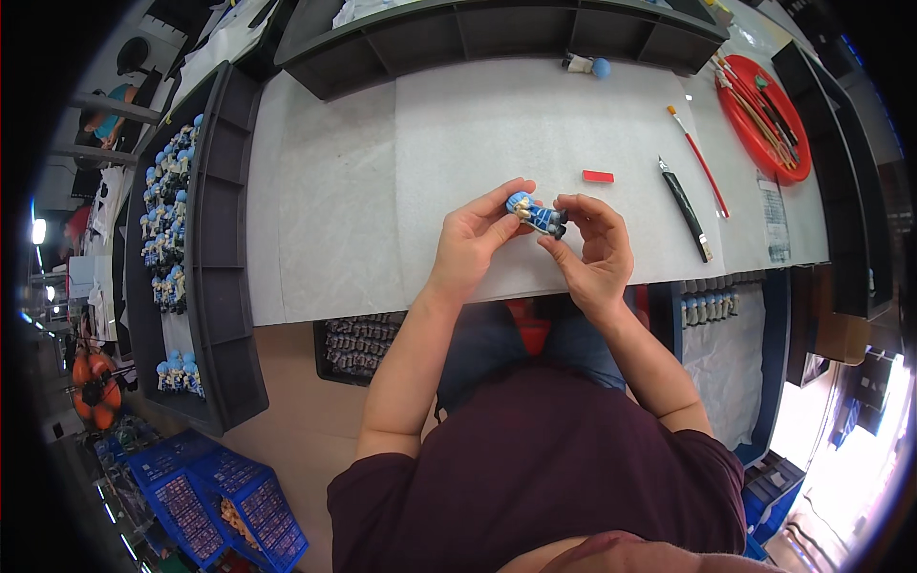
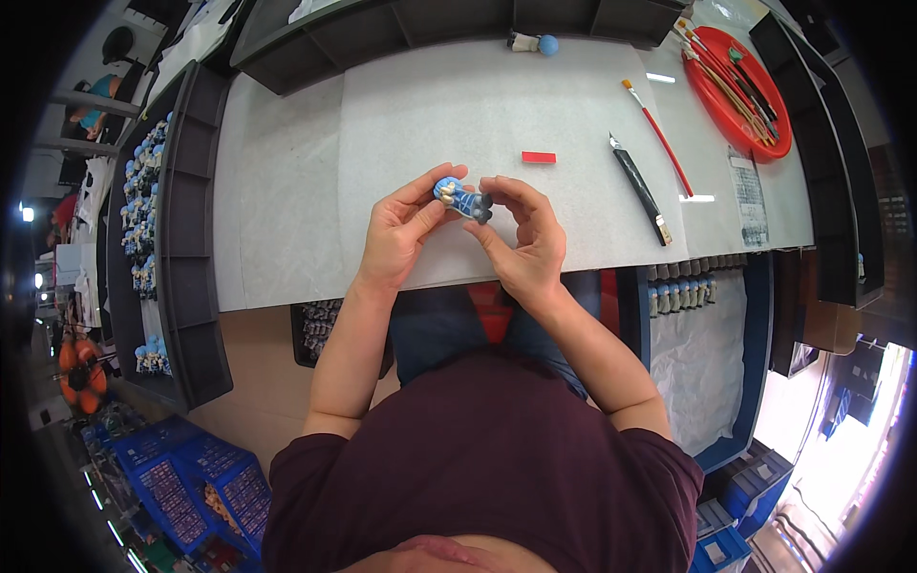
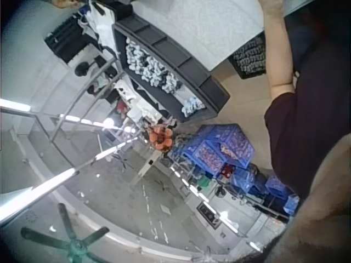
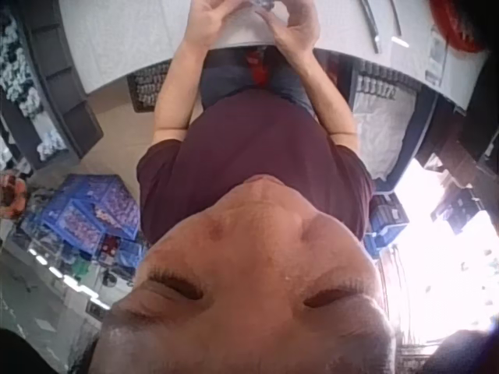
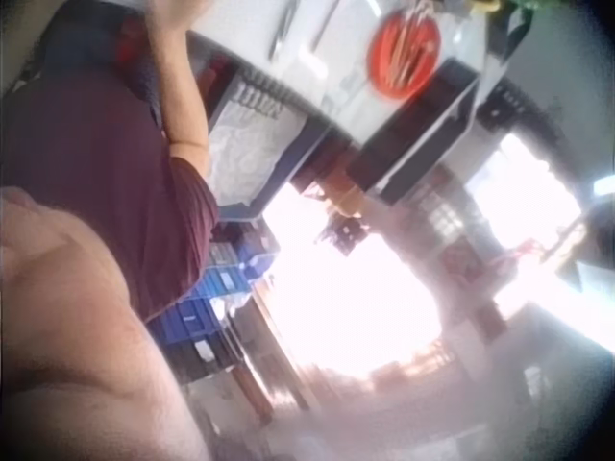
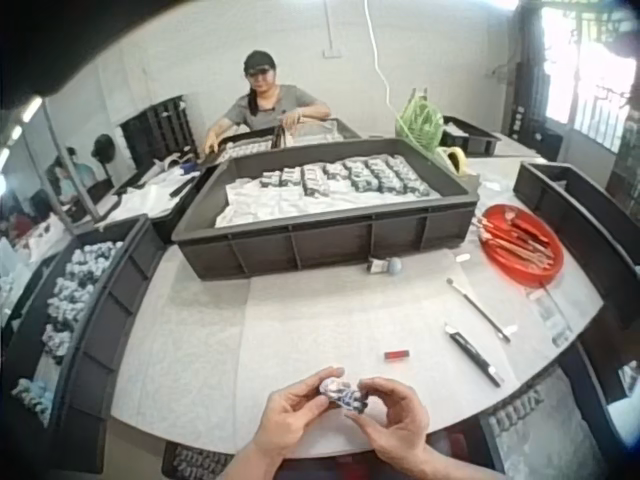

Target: The person assembles small blue and white figurines by hand at a workbench. They pick up individual parts, align them, and press them together to form complete figures, then place the finished items into a gray tray. The process is repeated for multiple units throughout the clip.

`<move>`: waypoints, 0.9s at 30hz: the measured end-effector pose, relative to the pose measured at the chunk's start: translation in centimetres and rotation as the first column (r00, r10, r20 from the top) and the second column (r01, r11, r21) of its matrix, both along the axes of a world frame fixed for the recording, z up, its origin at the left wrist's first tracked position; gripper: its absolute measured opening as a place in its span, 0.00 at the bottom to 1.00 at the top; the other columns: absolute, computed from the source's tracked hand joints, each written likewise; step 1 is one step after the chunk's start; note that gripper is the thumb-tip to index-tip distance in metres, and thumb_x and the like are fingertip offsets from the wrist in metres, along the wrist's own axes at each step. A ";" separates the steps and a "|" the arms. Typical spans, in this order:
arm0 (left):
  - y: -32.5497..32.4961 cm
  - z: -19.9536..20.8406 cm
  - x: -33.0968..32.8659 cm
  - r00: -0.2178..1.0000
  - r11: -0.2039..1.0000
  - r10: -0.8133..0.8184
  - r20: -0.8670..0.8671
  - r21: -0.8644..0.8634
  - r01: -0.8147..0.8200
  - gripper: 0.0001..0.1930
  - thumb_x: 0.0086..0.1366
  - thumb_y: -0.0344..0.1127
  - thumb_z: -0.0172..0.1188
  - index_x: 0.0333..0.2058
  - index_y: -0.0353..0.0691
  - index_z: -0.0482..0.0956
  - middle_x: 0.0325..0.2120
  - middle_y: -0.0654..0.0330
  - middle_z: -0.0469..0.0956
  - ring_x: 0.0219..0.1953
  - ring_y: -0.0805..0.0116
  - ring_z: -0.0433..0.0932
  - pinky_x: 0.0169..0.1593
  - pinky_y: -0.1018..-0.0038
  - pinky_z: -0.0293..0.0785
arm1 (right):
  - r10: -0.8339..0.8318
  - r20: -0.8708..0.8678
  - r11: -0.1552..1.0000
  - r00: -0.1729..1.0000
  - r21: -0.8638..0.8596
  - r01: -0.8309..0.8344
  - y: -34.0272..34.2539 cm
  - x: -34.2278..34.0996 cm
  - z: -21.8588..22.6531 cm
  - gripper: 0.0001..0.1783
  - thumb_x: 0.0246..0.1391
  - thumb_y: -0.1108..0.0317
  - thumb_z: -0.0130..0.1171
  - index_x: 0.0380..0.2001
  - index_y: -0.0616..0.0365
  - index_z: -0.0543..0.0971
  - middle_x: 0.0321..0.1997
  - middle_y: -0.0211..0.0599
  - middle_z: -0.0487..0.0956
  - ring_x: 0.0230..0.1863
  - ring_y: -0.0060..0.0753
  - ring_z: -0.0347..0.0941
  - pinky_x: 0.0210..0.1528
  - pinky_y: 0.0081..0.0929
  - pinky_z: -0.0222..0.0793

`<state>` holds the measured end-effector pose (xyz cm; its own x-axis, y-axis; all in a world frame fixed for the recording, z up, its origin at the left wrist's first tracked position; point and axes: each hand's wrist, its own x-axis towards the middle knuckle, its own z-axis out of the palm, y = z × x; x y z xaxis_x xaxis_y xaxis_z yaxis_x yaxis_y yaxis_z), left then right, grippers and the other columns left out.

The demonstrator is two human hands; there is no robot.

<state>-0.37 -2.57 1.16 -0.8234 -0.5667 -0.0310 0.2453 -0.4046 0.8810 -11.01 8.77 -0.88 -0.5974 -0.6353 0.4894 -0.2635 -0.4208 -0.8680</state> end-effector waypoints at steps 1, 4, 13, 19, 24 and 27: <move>0.0 -0.1 0.0 1.000 1.000 -0.003 0.012 -0.008 0.003 0.18 0.62 0.20 0.47 0.52 0.30 0.67 0.48 0.53 0.71 0.49 0.66 0.72 0.51 0.72 0.72 | -0.005 -0.010 1.000 1.000 -0.021 0.005 0.0 0.0 -0.1 0.29 0.41 0.85 0.62 0.49 0.66 0.65 0.49 0.45 0.71 0.52 0.35 0.69 0.56 0.31 0.65; 0.0 -0.1 -0.1 1.000 0.999 0.002 0.028 -0.040 -0.001 0.19 0.61 0.20 0.48 0.52 0.30 0.67 0.49 0.52 0.71 0.50 0.64 0.72 0.53 0.71 0.71 | 0.011 -0.033 1.000 0.999 -0.009 -0.012 0.2 0.0 -0.2 0.33 0.39 0.87 0.62 0.51 0.65 0.63 0.51 0.45 0.70 0.54 0.35 0.67 0.58 0.32 0.63; -0.1 -0.1 0.0 0.998 0.994 0.054 0.018 -0.095 -0.053 0.18 0.58 0.18 0.52 0.49 0.30 0.70 0.46 0.52 0.73 0.50 0.65 0.72 0.53 0.73 0.69 | 0.009 -0.016 0.999 1.000 0.034 -0.008 0.0 0.1 -0.2 0.31 0.41 0.89 0.59 0.50 0.65 0.63 0.52 0.46 0.68 0.56 0.36 0.65 0.60 0.34 0.61; -0.1 -0.5 0.0 0.996 0.990 0.090 -0.026 -0.110 -0.092 0.18 0.56 0.16 0.52 0.47 0.32 0.72 0.46 0.51 0.73 0.50 0.66 0.72 0.53 0.74 0.69 | 0.000 -0.016 0.999 1.000 0.053 0.001 0.0 0.1 -0.3 0.30 0.41 0.89 0.58 0.50 0.66 0.62 0.53 0.47 0.68 0.56 0.37 0.65 0.60 0.34 0.60; -0.1 -0.6 0.1 0.996 0.988 0.088 -0.032 -0.128 -0.092 0.19 0.56 0.15 0.52 0.47 0.33 0.72 0.46 0.52 0.73 0.50 0.65 0.72 0.53 0.74 0.70 | 0.002 -0.017 0.998 1.000 0.063 -0.001 0.0 0.1 -0.3 0.30 0.42 0.89 0.57 0.50 0.66 0.62 0.53 0.47 0.68 0.56 0.37 0.65 0.61 0.34 0.61; -0.1 -0.6 0.1 0.996 0.987 0.086 -0.035 -0.133 -0.090 0.18 0.56 0.15 0.52 0.47 0.33 0.72 0.46 0.52 0.73 0.49 0.65 0.72 0.53 0.73 0.70 | 0.000 -0.015 0.998 1.000 0.060 0.001 0.0 0.1 -0.2 0.30 0.41 0.89 0.58 0.50 0.66 0.62 0.53 0.47 0.68 0.56 0.37 0.65 0.60 0.34 0.61</move>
<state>-0.26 -2.67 0.55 -0.7693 -0.6346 0.0731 0.3010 -0.2592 0.9177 -10.91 8.81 -1.10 -0.5908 -0.6638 0.4587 -0.2766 -0.3675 -0.8879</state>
